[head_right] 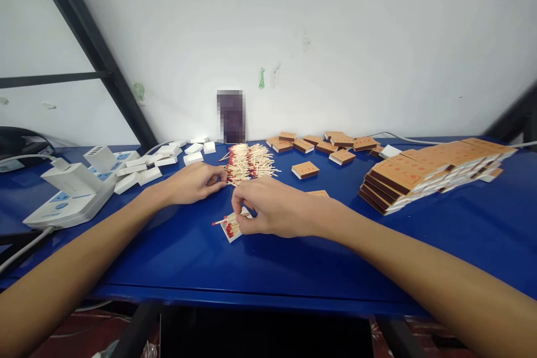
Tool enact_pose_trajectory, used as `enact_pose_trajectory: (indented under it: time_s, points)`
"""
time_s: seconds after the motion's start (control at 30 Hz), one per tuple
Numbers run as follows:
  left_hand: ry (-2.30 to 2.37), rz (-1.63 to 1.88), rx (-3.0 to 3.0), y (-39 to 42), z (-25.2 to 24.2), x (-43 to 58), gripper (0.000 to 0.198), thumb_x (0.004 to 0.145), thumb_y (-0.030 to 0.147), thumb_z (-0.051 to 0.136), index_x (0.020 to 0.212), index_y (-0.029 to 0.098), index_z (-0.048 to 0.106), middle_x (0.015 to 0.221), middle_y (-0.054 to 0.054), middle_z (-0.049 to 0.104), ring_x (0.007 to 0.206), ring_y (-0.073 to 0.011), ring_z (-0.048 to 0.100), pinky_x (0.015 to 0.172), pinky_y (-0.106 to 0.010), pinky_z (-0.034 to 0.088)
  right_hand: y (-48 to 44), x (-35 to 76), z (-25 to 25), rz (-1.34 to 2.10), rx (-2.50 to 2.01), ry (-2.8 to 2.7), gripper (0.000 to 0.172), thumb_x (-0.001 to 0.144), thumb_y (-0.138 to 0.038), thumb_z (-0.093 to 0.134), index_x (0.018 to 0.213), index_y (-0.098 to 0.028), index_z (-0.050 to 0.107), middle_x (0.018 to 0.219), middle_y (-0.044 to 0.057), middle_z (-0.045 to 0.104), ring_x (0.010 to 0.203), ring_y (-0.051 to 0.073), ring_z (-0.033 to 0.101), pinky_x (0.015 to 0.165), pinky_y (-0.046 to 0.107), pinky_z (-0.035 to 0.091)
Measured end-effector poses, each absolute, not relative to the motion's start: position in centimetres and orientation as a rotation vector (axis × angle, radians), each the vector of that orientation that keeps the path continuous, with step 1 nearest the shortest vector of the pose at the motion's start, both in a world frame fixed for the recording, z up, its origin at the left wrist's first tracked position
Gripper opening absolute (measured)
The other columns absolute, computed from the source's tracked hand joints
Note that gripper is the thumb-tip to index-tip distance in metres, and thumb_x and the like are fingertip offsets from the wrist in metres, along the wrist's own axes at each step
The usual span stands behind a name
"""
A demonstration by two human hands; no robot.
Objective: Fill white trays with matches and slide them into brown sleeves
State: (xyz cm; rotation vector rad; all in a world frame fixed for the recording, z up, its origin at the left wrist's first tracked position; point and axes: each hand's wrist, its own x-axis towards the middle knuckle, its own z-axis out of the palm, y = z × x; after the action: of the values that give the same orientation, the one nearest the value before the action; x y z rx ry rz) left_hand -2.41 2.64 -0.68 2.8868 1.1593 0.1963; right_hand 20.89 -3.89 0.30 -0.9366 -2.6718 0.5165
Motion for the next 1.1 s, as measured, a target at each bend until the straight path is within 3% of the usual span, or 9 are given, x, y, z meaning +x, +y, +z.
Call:
enact_pose_trajectory:
  time_s: [0.13,0.4,0.53,0.8,0.93,1.0,1.1]
  points:
    - [1.175,0.154,2.903,2.8,-1.0,-2.6,0.014,0.091,0.028,0.045,0.089,0.019,0.057,0.067,0.0,0.06,0.058,-0.0137,0.052,0.055,-0.026,0.029,-3.8,21.3,0.0,0.555,-0.883,-2.705,0.015,0.08,-0.027,0.061,0.093,-0.021,0.057,0.09,0.002,0.058,0.079,0.017,0.051,0.071,0.028,0.039]
    - [1.13,0.088,2.808,1.9,0.6,-2.9,0.017,0.09,0.03,0.047,0.085,0.018,0.058,0.063,0.001,0.059,0.052,-0.0121,0.048,0.053,-0.025,0.029,-4.7,21.5,0.1,0.603,-0.664,-2.726,0.04,0.081,-0.024,0.064,0.12,-0.024,0.054,0.121,0.006,0.058,0.111,0.022,0.051,0.098,0.036,0.038]
    - [1.105,0.091,2.759,1.8,0.9,-3.1,0.014,0.088,0.027,0.049,0.084,0.018,0.058,0.06,0.002,0.057,0.05,-0.0108,0.045,0.052,-0.025,0.029,-4.8,21.4,-0.4,0.581,-0.614,-2.813,0.046,0.088,-0.019,0.057,0.132,-0.029,0.054,0.129,0.006,0.054,0.111,0.021,0.053,0.097,0.037,0.04]
    - [1.139,0.053,2.714,1.5,1.2,-2.7,0.021,0.091,0.031,0.045,0.088,0.016,0.058,0.057,0.003,0.053,0.05,-0.0101,0.042,0.053,-0.025,0.028,-4.7,21.8,-0.7,0.639,-0.586,-2.769,0.022,0.095,-0.029,0.053,0.113,-0.024,0.065,0.118,0.005,0.058,0.106,0.017,0.056,0.094,0.031,0.042]
    - [1.109,0.059,2.713,1.5,1.1,-2.6,0.02,0.091,0.031,0.045,0.087,0.016,0.058,0.057,0.003,0.052,0.049,-0.01,0.042,0.054,-0.025,0.029,-4.6,21.9,-0.6,0.684,-0.642,-2.713,0.026,0.09,-0.037,0.061,0.113,-0.025,0.063,0.115,0.004,0.061,0.102,0.017,0.057,0.089,0.031,0.043]
    - [1.081,0.067,2.71,1.4,1.0,-2.4,0.017,0.09,0.029,0.046,0.087,0.017,0.058,0.058,0.003,0.052,0.05,-0.0097,0.042,0.054,-0.024,0.029,-4.1,21.6,-0.7,0.597,-0.762,-2.604,0.029,0.089,-0.041,0.061,0.112,-0.023,0.062,0.107,0.004,0.064,0.094,0.017,0.058,0.082,0.03,0.044]
    - [1.035,0.068,2.714,1.1,0.7,-1.9,0.015,0.089,0.026,0.046,0.086,0.017,0.057,0.058,0.004,0.053,0.051,-0.0096,0.043,0.055,-0.024,0.03,-2.9,20.6,-1.1,0.389,-1.026,-2.42,0.021,0.09,-0.039,0.059,0.092,-0.019,0.065,0.08,0.001,0.065,0.071,0.014,0.055,0.065,0.027,0.039]
